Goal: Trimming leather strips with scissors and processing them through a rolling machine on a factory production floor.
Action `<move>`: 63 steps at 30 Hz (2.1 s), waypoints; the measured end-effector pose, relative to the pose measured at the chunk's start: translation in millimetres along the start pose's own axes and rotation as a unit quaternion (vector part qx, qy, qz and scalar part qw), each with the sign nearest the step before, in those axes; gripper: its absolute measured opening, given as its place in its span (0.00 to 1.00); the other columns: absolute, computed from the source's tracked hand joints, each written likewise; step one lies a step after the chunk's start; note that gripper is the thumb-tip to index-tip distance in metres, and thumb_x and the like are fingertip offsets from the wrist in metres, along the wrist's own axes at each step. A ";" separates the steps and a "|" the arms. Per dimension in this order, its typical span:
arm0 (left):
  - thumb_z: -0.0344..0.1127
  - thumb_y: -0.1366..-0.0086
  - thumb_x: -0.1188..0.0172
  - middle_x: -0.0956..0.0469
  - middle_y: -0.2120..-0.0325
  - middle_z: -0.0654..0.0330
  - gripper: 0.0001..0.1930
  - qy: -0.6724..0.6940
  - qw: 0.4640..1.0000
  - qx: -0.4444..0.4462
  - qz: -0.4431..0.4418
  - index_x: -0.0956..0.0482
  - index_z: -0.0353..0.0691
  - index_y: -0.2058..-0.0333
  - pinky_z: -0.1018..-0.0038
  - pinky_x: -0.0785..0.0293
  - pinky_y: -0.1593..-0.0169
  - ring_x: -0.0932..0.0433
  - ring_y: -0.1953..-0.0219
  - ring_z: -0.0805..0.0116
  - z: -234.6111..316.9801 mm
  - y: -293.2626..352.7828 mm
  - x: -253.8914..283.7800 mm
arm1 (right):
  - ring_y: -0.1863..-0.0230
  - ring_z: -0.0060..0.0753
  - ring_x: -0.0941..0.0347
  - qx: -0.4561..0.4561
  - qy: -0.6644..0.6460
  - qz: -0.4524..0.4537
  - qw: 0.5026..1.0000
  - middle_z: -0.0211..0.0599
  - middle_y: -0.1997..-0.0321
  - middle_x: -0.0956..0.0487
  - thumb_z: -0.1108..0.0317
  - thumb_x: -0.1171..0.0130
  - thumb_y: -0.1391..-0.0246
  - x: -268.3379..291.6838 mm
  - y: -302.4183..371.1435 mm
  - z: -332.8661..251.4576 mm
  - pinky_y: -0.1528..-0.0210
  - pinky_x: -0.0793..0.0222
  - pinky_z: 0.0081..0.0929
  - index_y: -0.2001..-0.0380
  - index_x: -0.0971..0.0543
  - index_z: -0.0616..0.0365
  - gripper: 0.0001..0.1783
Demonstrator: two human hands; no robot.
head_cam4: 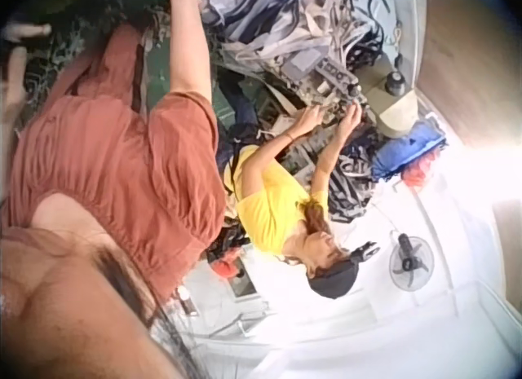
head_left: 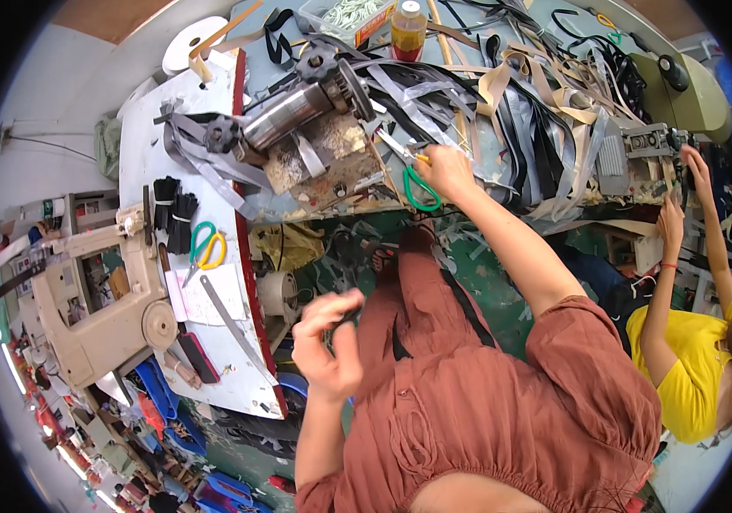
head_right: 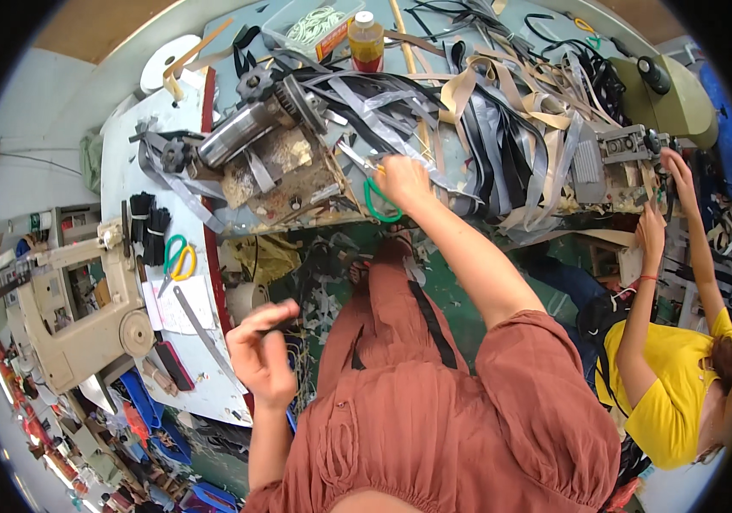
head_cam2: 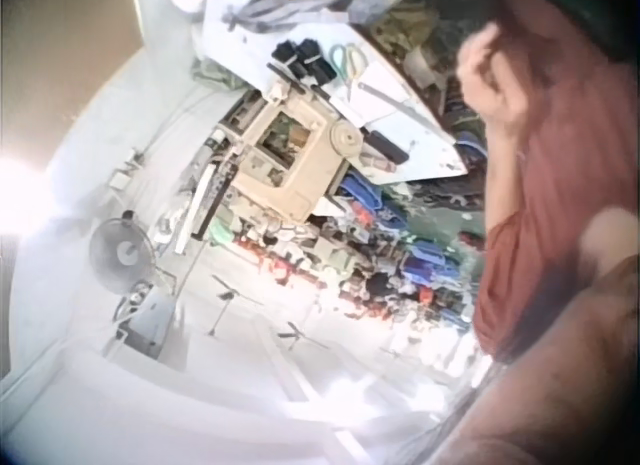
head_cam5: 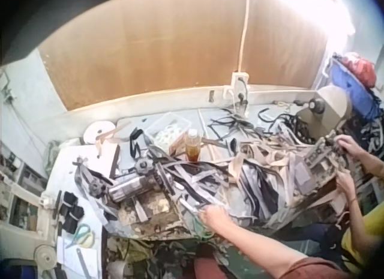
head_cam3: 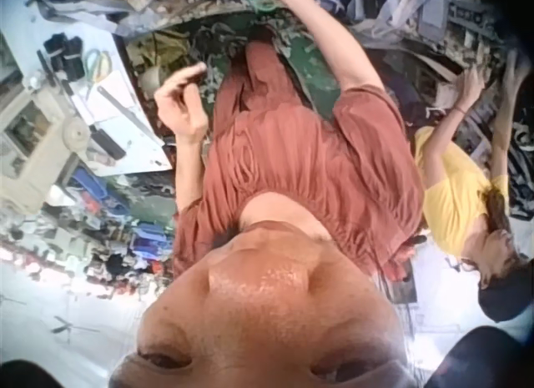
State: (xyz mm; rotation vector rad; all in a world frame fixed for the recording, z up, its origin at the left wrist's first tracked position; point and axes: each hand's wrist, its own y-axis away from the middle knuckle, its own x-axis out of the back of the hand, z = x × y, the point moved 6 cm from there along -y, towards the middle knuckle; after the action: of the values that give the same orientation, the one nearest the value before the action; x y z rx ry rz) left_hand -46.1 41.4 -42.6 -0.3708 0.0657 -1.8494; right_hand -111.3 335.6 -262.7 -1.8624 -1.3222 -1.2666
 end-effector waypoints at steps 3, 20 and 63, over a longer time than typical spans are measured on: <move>0.33 0.30 0.61 0.23 0.67 0.41 0.05 0.277 0.941 0.192 0.002 0.43 0.38 0.60 0.74 0.28 0.68 0.27 0.88 0.68 -14.1 9.4 7.0 | 0.61 0.47 0.25 -0.058 0.063 0.086 0.993 0.48 0.68 0.22 0.59 0.37 0.57 7.5 -18.5 21.2 0.60 0.32 0.42 0.75 0.24 0.59 0.14; 0.39 0.31 0.56 0.32 0.83 0.61 0.10 0.649 0.684 0.333 0.018 0.29 0.42 0.58 0.70 0.37 0.64 0.36 0.81 0.71 -63.7 58.6 -9.0 | 0.74 0.15 0.29 0.047 -0.499 -0.065 0.863 0.31 0.71 0.22 0.62 0.43 0.44 224.3 -75.1 -118.5 0.70 0.32 0.12 0.58 0.23 0.60 0.14; 0.80 0.52 0.81 0.61 0.33 0.58 0.57 0.309 0.930 -0.031 0.195 0.67 0.37 0.35 0.65 0.66 0.32 0.61 0.32 0.63 44.4 8.7 116.3 | 0.83 0.31 0.29 0.476 -0.351 -0.029 0.806 0.35 0.80 0.26 0.78 0.38 0.59 157.0 166.8 -390.8 0.81 0.32 0.22 0.73 0.24 0.61 0.07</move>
State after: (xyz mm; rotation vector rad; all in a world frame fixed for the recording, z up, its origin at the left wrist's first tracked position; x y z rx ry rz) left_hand -55.8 -64.3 22.9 0.1881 0.5896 -1.5043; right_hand -96.7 18.9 60.8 -1.5003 -1.8829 0.2315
